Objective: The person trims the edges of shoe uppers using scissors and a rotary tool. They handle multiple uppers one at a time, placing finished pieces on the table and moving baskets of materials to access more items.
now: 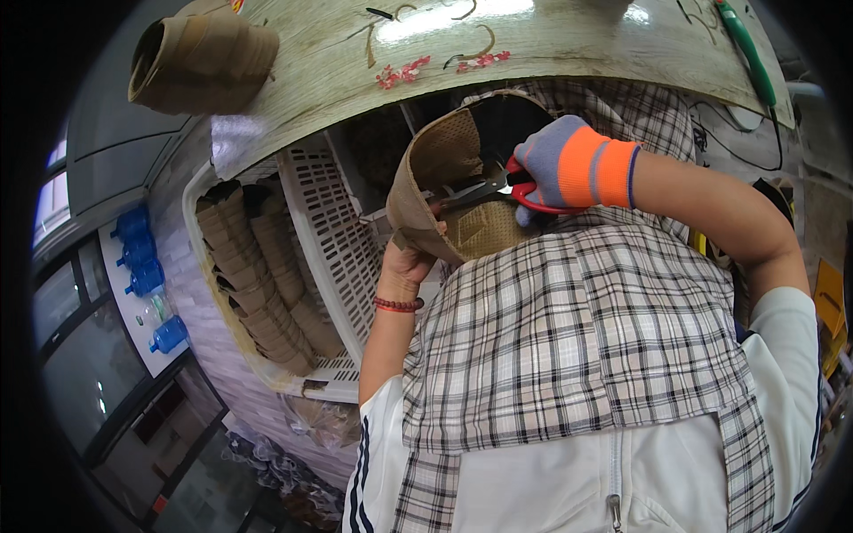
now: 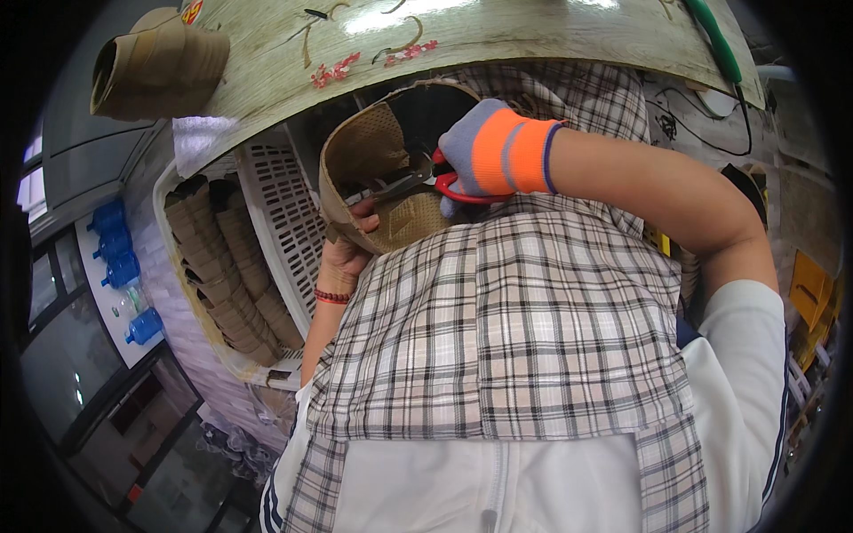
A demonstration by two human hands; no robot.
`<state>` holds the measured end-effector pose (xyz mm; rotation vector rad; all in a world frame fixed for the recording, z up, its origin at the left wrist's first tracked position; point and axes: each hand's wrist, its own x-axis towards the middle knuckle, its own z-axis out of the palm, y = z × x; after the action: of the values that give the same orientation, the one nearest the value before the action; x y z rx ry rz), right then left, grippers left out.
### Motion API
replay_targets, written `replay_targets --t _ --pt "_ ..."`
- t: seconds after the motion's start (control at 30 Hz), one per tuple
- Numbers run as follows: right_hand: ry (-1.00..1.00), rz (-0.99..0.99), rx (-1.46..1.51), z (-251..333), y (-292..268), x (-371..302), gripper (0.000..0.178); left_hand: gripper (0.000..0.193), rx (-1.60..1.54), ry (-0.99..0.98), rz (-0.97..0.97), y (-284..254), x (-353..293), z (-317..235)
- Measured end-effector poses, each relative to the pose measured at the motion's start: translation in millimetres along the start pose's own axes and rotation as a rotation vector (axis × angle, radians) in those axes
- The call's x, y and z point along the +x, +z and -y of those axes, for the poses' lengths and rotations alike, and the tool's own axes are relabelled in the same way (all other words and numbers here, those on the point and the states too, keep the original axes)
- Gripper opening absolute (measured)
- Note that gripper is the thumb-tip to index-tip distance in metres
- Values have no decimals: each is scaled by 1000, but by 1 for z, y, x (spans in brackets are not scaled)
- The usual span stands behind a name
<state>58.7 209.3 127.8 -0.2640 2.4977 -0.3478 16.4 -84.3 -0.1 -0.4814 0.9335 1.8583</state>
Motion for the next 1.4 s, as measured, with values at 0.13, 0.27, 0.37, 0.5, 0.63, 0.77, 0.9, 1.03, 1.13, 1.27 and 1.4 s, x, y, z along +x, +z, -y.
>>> replay_targets --t 0.13,0.27,0.37,0.5,0.63,0.77,0.9,1.03,1.13,1.27,1.4 --pt "17 21 -20 3 -1 2 47 42 2 12 -17 -4 0 3" --pt "29 93 -27 3 -3 1 58 39 -26 -2 -31 -5 1 0" --pt "29 142 -25 2 -5 2 68 40 -32 -19 -65 -8 1 0" --pt "19 147 -29 0 -6 6 78 40 -34 -16 -59 -7 3 0" --pt "17 145 -7 0 -4 7 79 38 -27 -28 -55 -13 3 -3" --pt "87 190 99 -5 -2 4 80 38 23 -11 -42 -5 1 -7" --pt "89 292 185 -21 -1 5 74 38 74 -7 -49 2 -3 -9" --pt "32 501 449 -46 11 27 68 34 163 140 -40 14 1 -13" --pt "-19 617 595 -50 3 34 66 31 16 343 224 15 21 -19" --pt "-90 664 630 -46 -15 35 74 40 -90 339 131 -5 46 -23" --pt "17 710 686 -42 -21 37 83 45 -26 286 228 48 46 -34"
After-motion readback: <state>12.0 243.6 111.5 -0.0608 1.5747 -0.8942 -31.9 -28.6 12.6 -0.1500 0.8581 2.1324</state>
